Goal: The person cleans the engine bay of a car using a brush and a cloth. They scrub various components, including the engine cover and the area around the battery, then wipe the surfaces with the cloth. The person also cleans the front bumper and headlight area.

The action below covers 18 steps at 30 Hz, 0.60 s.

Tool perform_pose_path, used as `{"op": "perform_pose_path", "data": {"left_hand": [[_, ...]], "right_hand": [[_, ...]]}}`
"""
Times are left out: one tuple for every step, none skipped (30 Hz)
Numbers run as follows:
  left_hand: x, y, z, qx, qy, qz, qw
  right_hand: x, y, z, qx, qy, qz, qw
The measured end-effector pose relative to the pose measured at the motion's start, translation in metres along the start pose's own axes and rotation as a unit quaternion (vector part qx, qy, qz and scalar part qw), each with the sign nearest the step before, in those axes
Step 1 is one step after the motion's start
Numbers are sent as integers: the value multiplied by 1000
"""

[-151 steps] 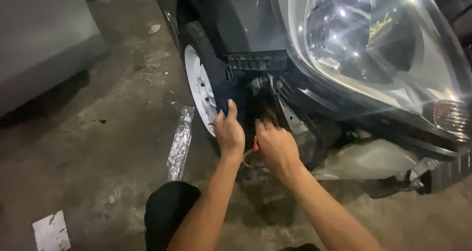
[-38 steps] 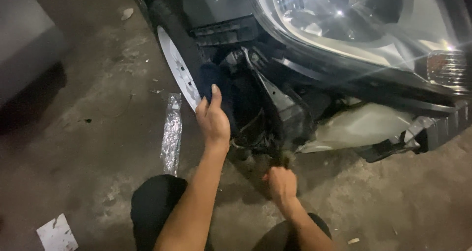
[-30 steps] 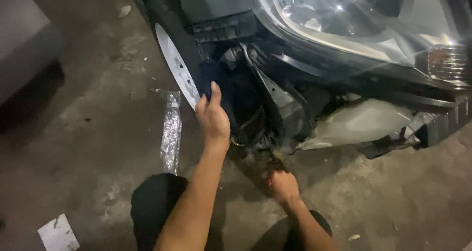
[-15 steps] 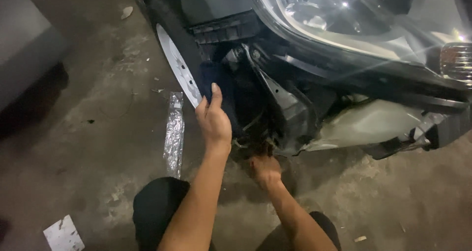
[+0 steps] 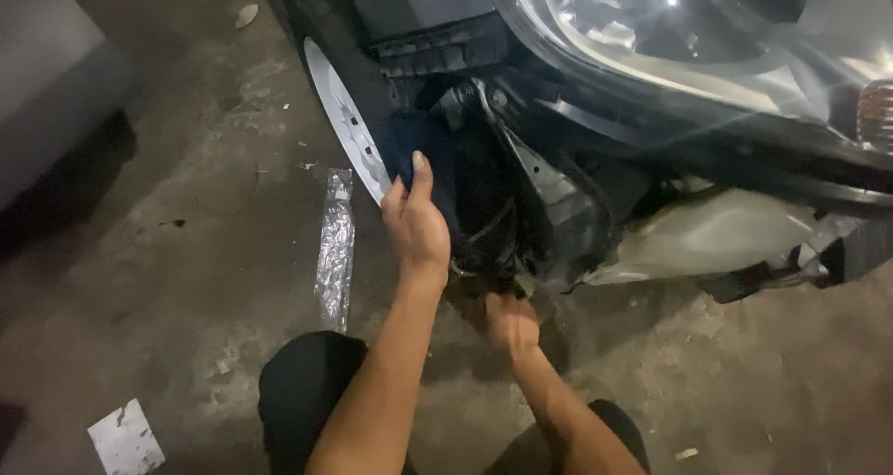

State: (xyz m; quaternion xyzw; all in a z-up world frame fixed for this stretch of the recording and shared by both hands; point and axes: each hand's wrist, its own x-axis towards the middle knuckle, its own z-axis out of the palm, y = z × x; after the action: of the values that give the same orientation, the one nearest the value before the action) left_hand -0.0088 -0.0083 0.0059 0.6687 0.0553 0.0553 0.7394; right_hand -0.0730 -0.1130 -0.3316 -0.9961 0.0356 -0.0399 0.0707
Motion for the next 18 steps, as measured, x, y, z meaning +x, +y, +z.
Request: {"op": "perform_pose_path", "data": {"left_hand": [[0,2,0,-2,0,0,1000],[-1,4,0,-7,0,0,1000],[-3,3,-1,-9,-3,-1,1000],[-1,-5,-4,-7,-4,-4,1000],[4,-11,-6,-15,-4,7,1000],[9,-16,-8,-23,-3,17,1000],[10,-17,-8,-26,-4,20,999],[10,-19,-8,-22,-2,5,1000],[7,-23,-10,-16,0,-14,1000],[8,-24,-11,-17,-1,-16,1000],[11,-24,-12,-16,-1,3,1000],[14,-24,-13,-16,-2,22,1000],[16,-25,-12,-16,-3,23,1000],[17,-26,-12,-14,-6,20,1000],[17,-28,-11,-14,-8,13,1000],[15,-29,-13,-14,-8,11,1000],[15,-31,-13,-2,1,11,1000],[14,-32,-14,9,9,12,1000]], "right_hand": [[-1,1,-10,-2,0,0,1000],[-1,2,-21,-2,-18,10,1000],[-6,1,-28,1,-38,22,999],[-16,0,-18,2,-40,25,999],[-20,0,-11,-65,-11,1,998],[-24,0,-3,-131,18,-23,991],[-17,3,-9,-133,21,-23,991],[-11,7,-14,-31,-58,61,996],[-11,9,-17,72,-141,146,977],[-21,10,-19,72,-142,147,976],[-28,11,-20,48,-143,156,976],[-34,11,-21,24,-144,166,975],[-36,15,-15,25,-143,166,975],[-38,19,-9,38,-132,168,976],[-44,24,-2,49,-123,170,976],[-49,23,-22,48,-125,170,976],[-52,22,-42,45,-95,189,976],[-54,21,-62,41,-66,207,975]]}}
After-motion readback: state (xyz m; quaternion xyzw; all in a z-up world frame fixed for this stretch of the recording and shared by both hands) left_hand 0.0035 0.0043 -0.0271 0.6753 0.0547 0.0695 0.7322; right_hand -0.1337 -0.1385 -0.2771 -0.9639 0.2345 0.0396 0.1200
